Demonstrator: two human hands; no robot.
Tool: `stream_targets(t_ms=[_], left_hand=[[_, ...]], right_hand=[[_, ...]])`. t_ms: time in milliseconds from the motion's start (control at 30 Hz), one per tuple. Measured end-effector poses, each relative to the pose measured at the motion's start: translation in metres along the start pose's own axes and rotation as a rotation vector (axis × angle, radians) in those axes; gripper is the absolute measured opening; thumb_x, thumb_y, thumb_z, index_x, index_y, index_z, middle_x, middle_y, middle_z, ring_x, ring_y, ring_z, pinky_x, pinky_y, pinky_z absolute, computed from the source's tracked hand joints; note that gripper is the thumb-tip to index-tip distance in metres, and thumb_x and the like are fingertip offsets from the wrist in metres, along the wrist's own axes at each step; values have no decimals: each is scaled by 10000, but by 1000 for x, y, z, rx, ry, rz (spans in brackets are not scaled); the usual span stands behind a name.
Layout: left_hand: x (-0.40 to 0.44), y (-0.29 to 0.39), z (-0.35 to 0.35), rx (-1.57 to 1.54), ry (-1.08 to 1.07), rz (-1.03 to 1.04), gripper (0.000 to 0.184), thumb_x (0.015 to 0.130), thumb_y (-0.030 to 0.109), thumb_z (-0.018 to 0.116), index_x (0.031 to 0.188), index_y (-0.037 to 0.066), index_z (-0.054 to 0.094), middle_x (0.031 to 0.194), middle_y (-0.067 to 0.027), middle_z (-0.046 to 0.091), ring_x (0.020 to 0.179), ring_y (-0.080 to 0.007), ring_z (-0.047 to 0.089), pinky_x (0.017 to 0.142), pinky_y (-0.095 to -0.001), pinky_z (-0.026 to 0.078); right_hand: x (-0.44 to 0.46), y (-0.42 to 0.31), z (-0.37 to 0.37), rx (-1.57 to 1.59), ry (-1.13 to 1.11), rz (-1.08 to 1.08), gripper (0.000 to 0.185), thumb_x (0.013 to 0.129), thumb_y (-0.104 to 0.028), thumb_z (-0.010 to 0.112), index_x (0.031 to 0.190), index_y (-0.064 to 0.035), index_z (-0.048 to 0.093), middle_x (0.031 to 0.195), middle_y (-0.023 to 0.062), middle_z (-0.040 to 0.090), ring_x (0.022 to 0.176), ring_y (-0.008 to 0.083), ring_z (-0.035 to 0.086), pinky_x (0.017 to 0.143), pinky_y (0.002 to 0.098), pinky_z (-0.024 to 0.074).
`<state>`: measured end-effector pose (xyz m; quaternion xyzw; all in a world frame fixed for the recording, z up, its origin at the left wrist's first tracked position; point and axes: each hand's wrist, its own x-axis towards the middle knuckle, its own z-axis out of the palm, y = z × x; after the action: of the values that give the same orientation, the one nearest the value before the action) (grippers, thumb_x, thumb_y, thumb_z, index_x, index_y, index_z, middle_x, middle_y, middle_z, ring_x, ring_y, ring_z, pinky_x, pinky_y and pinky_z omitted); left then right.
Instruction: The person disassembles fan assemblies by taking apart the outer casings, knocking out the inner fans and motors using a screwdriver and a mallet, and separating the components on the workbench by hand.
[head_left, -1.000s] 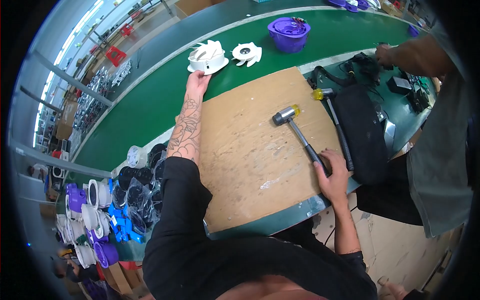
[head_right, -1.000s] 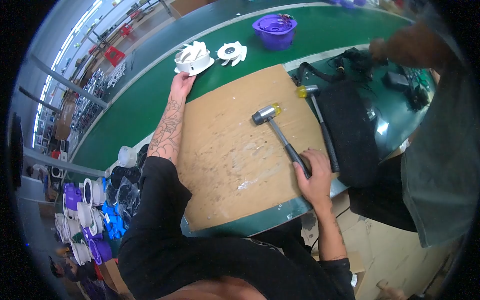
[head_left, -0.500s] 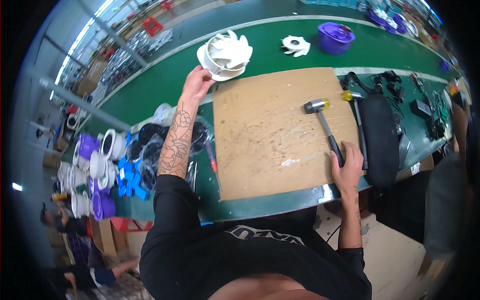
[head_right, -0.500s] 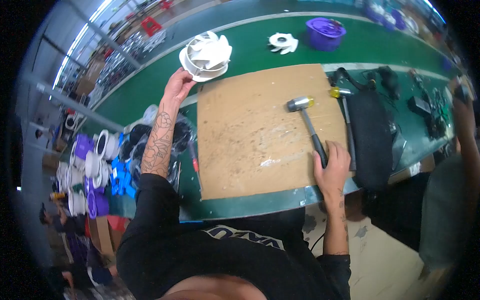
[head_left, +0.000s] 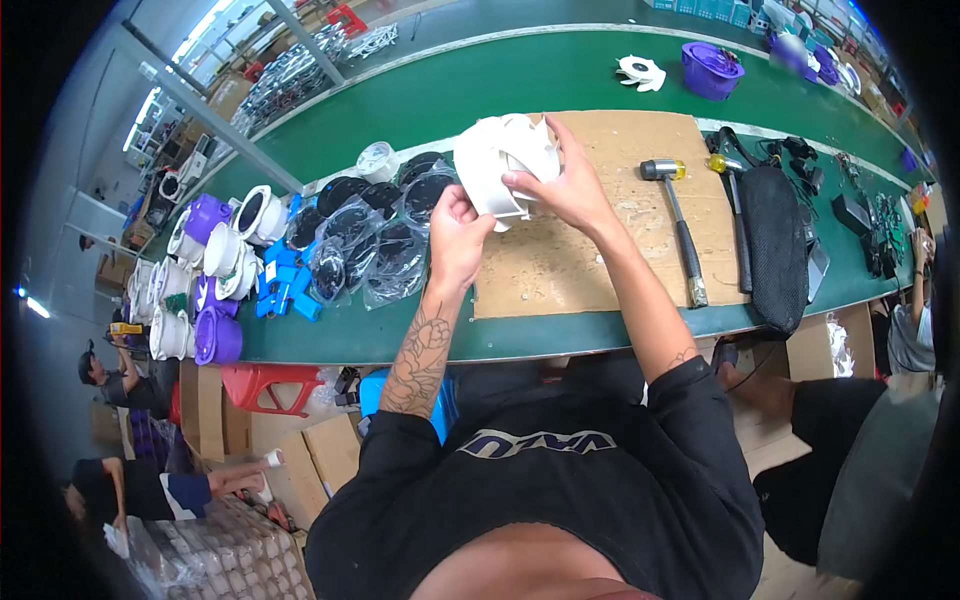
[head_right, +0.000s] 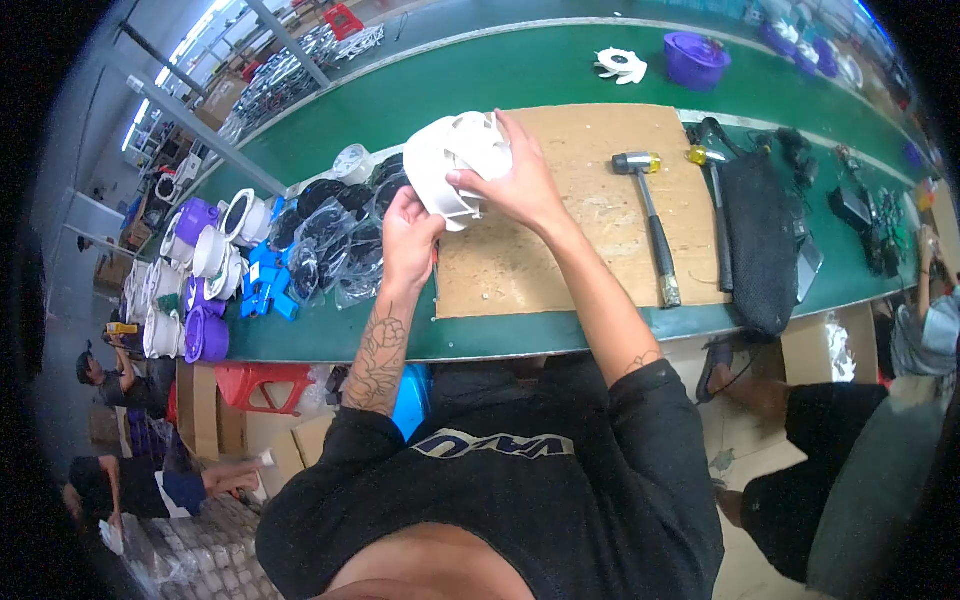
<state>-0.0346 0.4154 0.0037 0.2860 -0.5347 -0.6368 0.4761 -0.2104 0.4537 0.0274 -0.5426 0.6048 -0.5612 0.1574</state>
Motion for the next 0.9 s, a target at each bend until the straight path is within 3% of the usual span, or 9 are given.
stream_targets(t_ms=[67,133,333,400,500,533,600,767,900], left_hand=[[-9,-1,-2,-30,27,-6,365,712,-169,537,1041,-30,463,1029,-110,580,986,-162,598,889,-272,490],[-14,-3,-6,24,34,55,389,714,-166,510,1076,-30,467,1043,-106,605,939,-144,613,730,-229,502],[-16,-2,-6,51,-11,89,401,700,-158,534,1077,-30,480,1029,-107,610,924,-162,620,783,-260,509],[-17,5,-3,151,-27,50,442,694,-115,570,1122,-39,485,1030,-104,616,922,-175,622,796,-273,505],[-17,-4,-3,141,-46,108,473,728,-90,544,1190,-12,479,1064,-95,624,805,-110,625,527,-175,442],[-16,-9,-4,111,-50,103,486,731,-103,534,1205,-23,464,1084,-101,615,866,-131,625,600,-196,473],[-21,-5,4,69,-87,110,476,736,-127,522,1199,-41,450,1143,-125,576,1064,-197,571,908,-296,449],[-29,8,12,135,-186,100,459,793,-32,581,1224,-40,422,1174,-144,541,1117,-205,526,975,-327,396],[-26,5,14,86,-261,250,728,794,141,691,1376,-4,278,1378,-159,371,1307,-270,355,1084,-400,295]], right_hand=[[-9,7,4,-3,-7,-2,989,653,-412,836,1408,0,347,1296,241,477,1206,334,487,985,405,434],[-17,4,2,-5,-3,8,967,661,-403,834,1401,-1,358,1252,226,503,1167,318,511,963,403,447],[-24,0,-1,127,66,107,949,647,-400,844,1361,31,393,1288,260,478,1149,319,542,934,422,471],[-25,-3,-3,305,30,148,931,697,-333,833,1399,8,325,1268,224,497,1203,301,496,978,399,441],[-28,2,-7,41,113,42,966,682,-398,829,1375,58,335,1321,260,449,1228,351,475,1013,407,415],[-28,4,-8,-41,129,50,961,681,-431,817,1367,53,351,1313,263,441,1211,364,476,1007,417,416],[-31,10,-11,12,161,-8,926,699,-414,805,1363,43,350,1277,252,441,1167,367,487,985,433,426],[-38,8,-21,190,125,35,857,782,-378,755,1398,5,299,1249,222,459,1118,299,505,953,396,432],[-42,11,-27,421,87,91,825,818,-354,731,1411,-7,275,1279,215,455,1116,276,504,965,392,424]])
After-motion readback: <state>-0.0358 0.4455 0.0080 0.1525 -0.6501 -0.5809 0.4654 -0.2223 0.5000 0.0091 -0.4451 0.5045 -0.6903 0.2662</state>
